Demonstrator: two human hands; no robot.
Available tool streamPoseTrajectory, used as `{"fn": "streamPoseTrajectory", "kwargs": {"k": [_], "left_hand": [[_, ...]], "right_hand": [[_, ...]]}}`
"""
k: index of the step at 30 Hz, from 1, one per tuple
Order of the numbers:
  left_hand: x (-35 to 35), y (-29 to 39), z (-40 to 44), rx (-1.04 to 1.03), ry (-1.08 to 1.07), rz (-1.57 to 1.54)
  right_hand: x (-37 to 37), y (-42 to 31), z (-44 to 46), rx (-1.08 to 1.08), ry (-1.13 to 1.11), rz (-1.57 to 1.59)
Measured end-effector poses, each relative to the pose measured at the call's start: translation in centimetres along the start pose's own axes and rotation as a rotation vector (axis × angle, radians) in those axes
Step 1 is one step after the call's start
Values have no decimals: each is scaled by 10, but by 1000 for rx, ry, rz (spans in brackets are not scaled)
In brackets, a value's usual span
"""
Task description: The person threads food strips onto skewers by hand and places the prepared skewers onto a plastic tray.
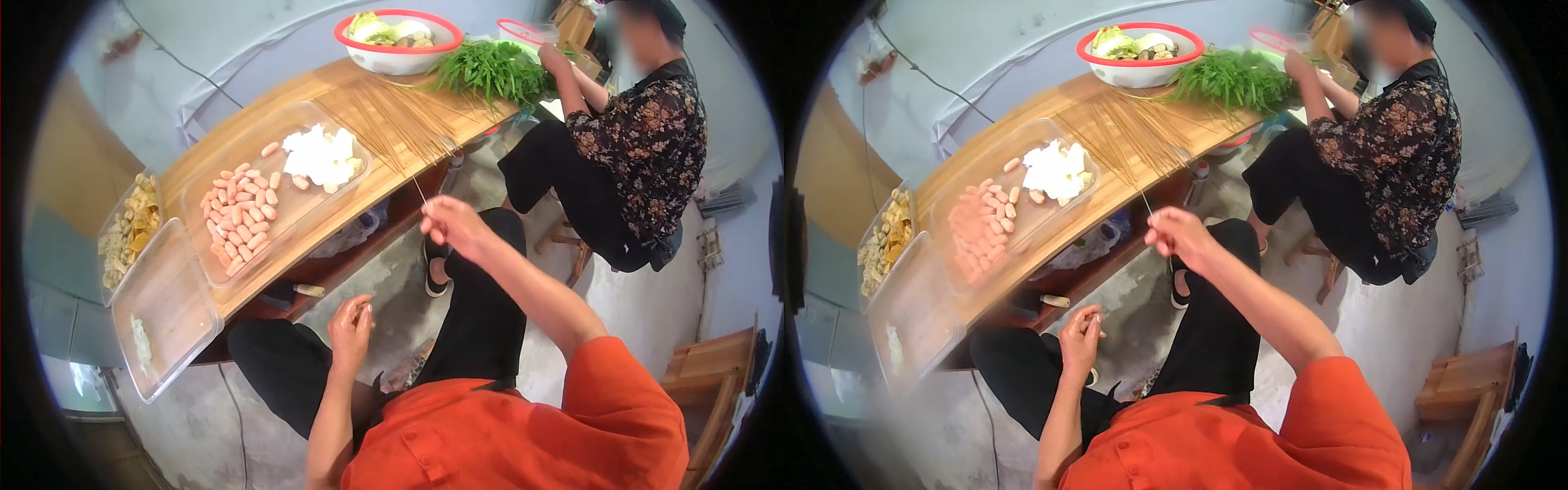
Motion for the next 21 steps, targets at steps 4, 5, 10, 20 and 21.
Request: {"fn": "streamPoseTrajectory", "kwargs": {"k": [4,5,10,20,21], "left_hand": [[21,56,41,79,-2,-356],[28,66,53,53,14,-462],[78,105,75,50,247,-567],[111,125,47,-40,315,-679],[111,128,45,-75,299,-688]], "right_hand": [[-42,20,-72,-24,-126,-196],[-52,26,-85,-58,-152,-228],[-79,60,-118,-117,-304,-267],[-96,61,-111,46,-456,-598],[-101,57,-109,99,-474,-631]]}}
Point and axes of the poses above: each hand's wrist, its own z-axis towards the middle knuckle, its own x-axis out of the back of the hand, y = z × x, the point moved 9 cm from there along z, towards the middle knuckle, and after that the axes turned 5 degrees about z, right-handed, at the moved point
